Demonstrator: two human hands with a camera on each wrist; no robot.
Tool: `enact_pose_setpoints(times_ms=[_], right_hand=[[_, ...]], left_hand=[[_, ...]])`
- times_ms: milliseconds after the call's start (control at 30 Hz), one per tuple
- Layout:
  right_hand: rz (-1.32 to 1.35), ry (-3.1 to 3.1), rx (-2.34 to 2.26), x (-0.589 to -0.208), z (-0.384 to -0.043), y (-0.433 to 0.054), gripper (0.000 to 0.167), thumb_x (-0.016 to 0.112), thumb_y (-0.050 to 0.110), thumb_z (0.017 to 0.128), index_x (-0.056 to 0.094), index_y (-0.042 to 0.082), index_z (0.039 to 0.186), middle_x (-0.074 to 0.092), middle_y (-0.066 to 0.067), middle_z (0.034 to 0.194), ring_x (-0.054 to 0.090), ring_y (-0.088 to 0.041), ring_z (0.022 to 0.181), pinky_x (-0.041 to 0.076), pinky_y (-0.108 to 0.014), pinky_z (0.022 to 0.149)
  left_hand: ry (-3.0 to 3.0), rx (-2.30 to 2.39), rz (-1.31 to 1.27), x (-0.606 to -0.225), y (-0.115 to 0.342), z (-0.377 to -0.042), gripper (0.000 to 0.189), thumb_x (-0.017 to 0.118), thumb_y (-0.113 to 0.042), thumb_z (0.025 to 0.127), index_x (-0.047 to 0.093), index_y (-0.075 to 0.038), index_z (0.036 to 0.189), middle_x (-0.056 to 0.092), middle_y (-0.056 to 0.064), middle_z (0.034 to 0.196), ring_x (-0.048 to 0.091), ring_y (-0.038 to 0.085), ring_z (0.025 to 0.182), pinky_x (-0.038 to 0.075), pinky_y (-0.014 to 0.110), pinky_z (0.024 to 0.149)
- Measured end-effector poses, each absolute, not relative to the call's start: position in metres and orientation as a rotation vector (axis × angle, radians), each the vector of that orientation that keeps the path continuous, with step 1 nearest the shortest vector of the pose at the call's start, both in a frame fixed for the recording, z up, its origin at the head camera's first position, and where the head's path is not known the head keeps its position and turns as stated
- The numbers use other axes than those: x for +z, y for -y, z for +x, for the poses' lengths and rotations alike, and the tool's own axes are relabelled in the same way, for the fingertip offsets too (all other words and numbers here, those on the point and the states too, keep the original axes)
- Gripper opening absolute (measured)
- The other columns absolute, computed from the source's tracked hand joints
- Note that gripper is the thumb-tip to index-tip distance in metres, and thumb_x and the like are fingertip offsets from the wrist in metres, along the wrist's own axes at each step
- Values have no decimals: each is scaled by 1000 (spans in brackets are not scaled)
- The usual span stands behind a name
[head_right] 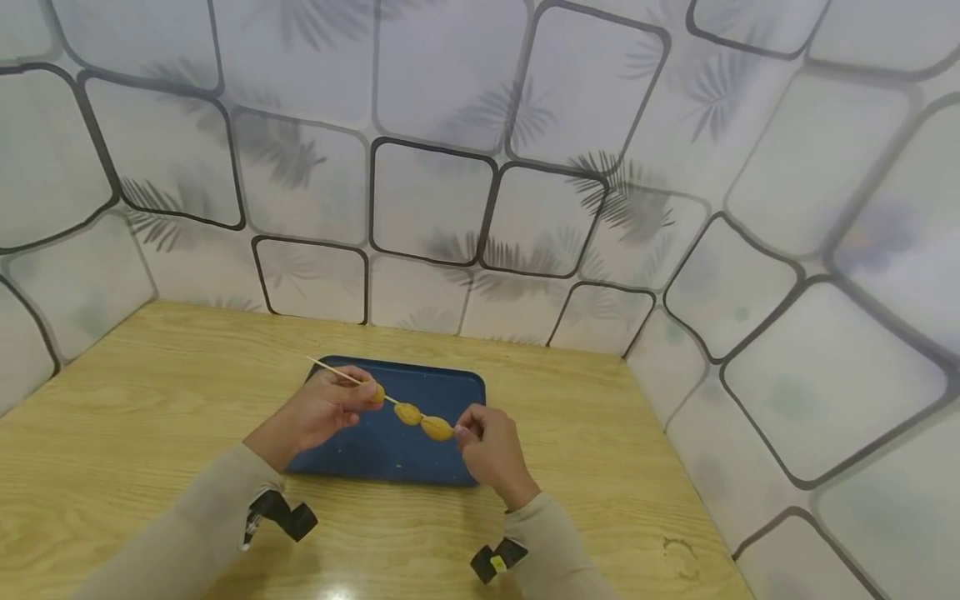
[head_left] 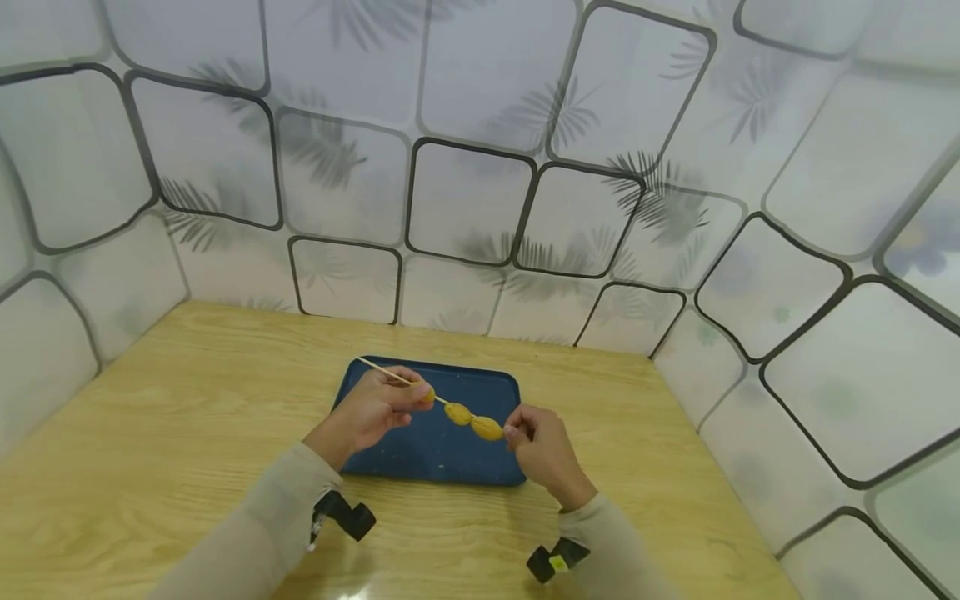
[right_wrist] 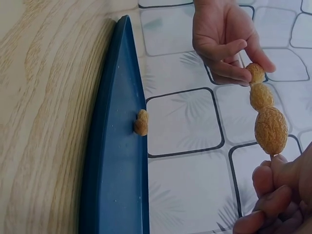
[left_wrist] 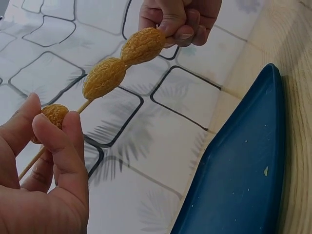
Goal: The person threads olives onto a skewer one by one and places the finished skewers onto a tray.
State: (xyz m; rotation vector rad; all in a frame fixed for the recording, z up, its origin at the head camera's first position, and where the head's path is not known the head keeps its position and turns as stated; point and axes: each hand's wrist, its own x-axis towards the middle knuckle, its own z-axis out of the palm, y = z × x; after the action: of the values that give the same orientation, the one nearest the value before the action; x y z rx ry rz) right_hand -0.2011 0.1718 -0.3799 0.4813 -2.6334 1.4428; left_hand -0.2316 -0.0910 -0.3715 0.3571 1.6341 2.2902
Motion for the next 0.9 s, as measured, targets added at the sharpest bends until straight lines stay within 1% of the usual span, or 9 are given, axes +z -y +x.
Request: enact_pose_setpoints(times_ms=[167, 467, 667, 900], right_hand=[[480, 2635, 1449, -379, -201, -170, 22, 55, -6, 95, 61, 5, 77, 55, -6, 64, 47, -17, 52, 43, -28, 49], [480, 2619, 1459, -376, -201, -167, 20, 56, -5, 95, 61, 4, 78, 54, -4, 64, 48, -18, 52, 43, -27, 49], [473, 2608, 1489, -375, -199, -165, 19, 57, -5, 95, 61, 3, 78, 56, -11, 65, 47, -17, 51, 41, -27, 49], [493, 2613, 1524, -380, -199, -162, 16, 57, -1, 96, 62, 3, 81, 55, -4, 64, 46, -15, 52, 40, -26, 48]], left_hand=[[-1646, 2286, 345, -371, 90, -231, 18, 60, -2, 96, 66, -15, 84, 68, 0, 82, 67, 11, 78, 49, 19, 55], [-1653, 2281, 338, -369, 87, -229, 15, 62, -3, 95, 64, -14, 86, 68, 0, 83, 67, 11, 78, 49, 20, 56], [-1654, 2277, 356, -371, 86, -229, 13, 62, -4, 95, 64, -13, 86, 68, 0, 85, 66, 11, 79, 50, 20, 57], [-1660, 2262, 321, -378, 88, -228, 8, 62, -6, 96, 62, -11, 90, 67, 2, 89, 65, 13, 82, 48, 21, 58]])
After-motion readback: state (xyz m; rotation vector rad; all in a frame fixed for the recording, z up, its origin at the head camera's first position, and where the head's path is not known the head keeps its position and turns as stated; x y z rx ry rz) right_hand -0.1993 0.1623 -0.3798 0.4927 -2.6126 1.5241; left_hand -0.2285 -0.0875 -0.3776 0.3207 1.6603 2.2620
